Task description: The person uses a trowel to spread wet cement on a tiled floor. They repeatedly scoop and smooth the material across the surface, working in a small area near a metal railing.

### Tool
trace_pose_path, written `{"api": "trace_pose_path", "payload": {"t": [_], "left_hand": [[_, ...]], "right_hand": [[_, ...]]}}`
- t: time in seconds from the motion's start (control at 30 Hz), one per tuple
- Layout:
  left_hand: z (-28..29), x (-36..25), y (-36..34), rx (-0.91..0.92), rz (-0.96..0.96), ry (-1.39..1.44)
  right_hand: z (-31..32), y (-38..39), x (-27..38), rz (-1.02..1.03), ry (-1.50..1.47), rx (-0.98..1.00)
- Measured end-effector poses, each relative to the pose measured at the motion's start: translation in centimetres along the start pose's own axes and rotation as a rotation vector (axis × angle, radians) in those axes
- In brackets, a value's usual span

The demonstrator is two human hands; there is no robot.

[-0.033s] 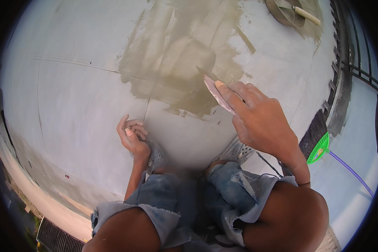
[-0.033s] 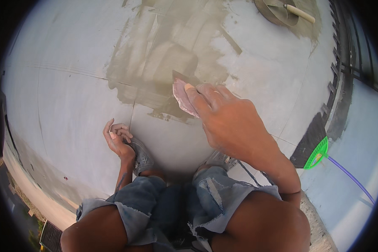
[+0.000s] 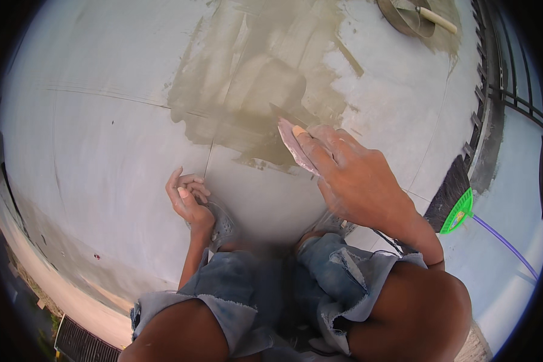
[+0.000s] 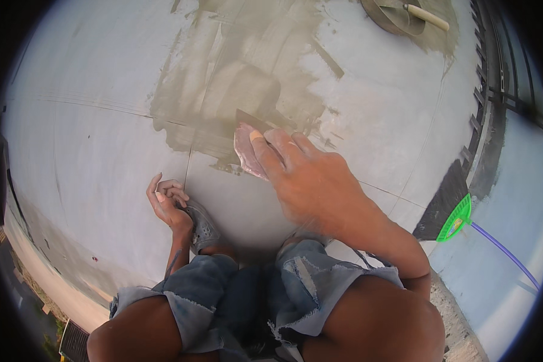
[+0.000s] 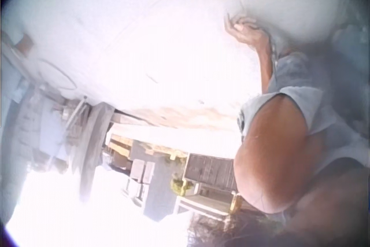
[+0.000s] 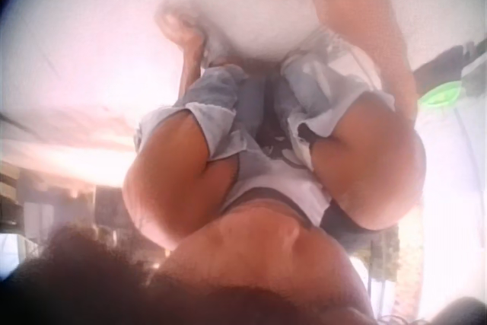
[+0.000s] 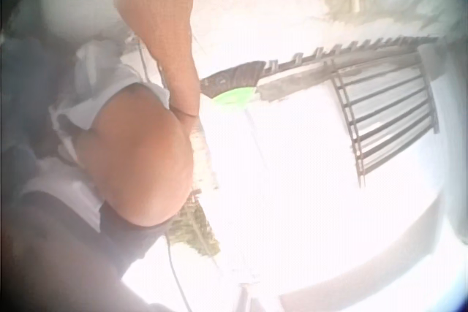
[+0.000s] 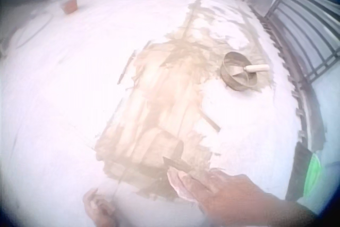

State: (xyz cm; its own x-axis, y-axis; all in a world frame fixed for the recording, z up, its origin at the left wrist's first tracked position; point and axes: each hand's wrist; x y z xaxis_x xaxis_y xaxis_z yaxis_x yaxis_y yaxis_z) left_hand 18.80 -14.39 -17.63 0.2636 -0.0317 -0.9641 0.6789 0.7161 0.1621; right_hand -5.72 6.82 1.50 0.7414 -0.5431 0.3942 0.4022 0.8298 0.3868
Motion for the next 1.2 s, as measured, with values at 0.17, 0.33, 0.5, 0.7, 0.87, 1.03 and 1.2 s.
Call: {"api": "trace_pose_path", "payload": {"t": [0.17,0.33,0.5,0.7,0.87,1.03,1.2], "left_hand": [[-1.2,-0.1,-1.0,0.011,0.001,0.017],[-0.7,0.7,-0.9,0.009,0.002,0.028],[-0.5,0.5,-0.9,-0.019,0.016,-0.001],[-0.8,0.2,-0.9,0.001,0.000,0.000],[-0.7,0.2,-0.9,0.002,0.018,0.010],[-0.8,0.6,-1.0,0.010,-0.022,0.000],[-0.1,0.2,-1.1,0.014,-0.020,-0.055]], "right_hand": [[-9.7,-1.3,4.2,0.283,0.087,-0.170],[-14.4,-0.1,5.8,0.273,0.165,-0.112],[-12.9,-0.1,4.2,0.117,0.307,-0.089],[-11.4,0.5,3.8,0.072,0.199,-0.068],[-10.8,0.2,3.7,0.148,0.374,-0.102],[-5.7,0.2,1.1,-0.049,-0.188,0.023],[-1.2,-2.2,-4.3,-0.082,-0.121,-0.122]]}}
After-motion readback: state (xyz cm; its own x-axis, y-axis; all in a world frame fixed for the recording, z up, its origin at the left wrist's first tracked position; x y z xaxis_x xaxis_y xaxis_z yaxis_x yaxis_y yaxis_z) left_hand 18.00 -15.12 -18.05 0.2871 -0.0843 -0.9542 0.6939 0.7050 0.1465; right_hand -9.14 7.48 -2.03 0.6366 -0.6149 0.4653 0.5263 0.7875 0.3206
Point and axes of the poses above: each hand's wrist, its own y-axis away from the middle knuckle, its own z-axis out of the back of the hand, x = y × z, and after that the axes turned 9 degrees about x, right-handed
